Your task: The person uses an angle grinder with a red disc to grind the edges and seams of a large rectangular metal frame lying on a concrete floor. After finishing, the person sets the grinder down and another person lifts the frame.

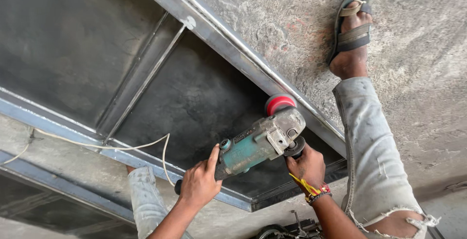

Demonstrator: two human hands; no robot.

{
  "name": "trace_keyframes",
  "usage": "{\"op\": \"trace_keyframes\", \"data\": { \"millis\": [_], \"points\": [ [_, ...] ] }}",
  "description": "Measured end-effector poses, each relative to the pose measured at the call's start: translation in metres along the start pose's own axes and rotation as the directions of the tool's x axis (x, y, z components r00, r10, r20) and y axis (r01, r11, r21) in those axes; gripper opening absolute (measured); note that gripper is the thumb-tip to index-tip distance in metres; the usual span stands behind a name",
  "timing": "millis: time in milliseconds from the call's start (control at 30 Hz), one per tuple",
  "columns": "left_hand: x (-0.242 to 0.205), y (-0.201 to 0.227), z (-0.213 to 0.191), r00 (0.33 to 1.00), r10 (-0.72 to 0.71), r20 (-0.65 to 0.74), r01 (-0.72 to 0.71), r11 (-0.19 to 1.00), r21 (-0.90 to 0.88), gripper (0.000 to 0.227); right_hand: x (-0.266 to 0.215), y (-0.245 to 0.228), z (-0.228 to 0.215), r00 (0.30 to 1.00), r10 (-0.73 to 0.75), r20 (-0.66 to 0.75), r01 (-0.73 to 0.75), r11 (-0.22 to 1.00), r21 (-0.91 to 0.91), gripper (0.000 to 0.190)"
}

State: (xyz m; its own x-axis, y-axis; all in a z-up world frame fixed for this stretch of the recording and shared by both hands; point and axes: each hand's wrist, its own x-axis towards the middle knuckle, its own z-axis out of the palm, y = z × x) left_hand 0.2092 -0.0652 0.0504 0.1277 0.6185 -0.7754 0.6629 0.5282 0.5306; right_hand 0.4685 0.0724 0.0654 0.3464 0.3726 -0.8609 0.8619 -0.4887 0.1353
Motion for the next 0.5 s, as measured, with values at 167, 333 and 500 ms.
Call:
{"op": "trace_keyframes", "data": {
  "millis": [167, 333, 500],
  "points": [
    [-0.005, 0.003, 0.003, 0.996, -0.080, 0.038, 0.075, 0.991, 0.110, 0.094, 0.009, -0.003, 0.006, 0.998, -0.070, 0.003, 0.070, 0.992, -0.107, 0.031],
    [-0.005, -0.001, -0.006, 0.993, -0.113, 0.016, 0.111, 0.990, 0.092, 0.095, 0.015, -0.009, 0.006, 0.995, -0.079, 0.060, 0.085, 0.990, -0.114, 0.032],
    [-0.008, -0.001, -0.019, 0.981, -0.184, 0.061, 0.176, 0.978, 0.116, 0.101, 0.017, -0.023, 0.005, 0.988, -0.056, 0.146, 0.076, 0.988, -0.133, 0.032]
  ]
}}
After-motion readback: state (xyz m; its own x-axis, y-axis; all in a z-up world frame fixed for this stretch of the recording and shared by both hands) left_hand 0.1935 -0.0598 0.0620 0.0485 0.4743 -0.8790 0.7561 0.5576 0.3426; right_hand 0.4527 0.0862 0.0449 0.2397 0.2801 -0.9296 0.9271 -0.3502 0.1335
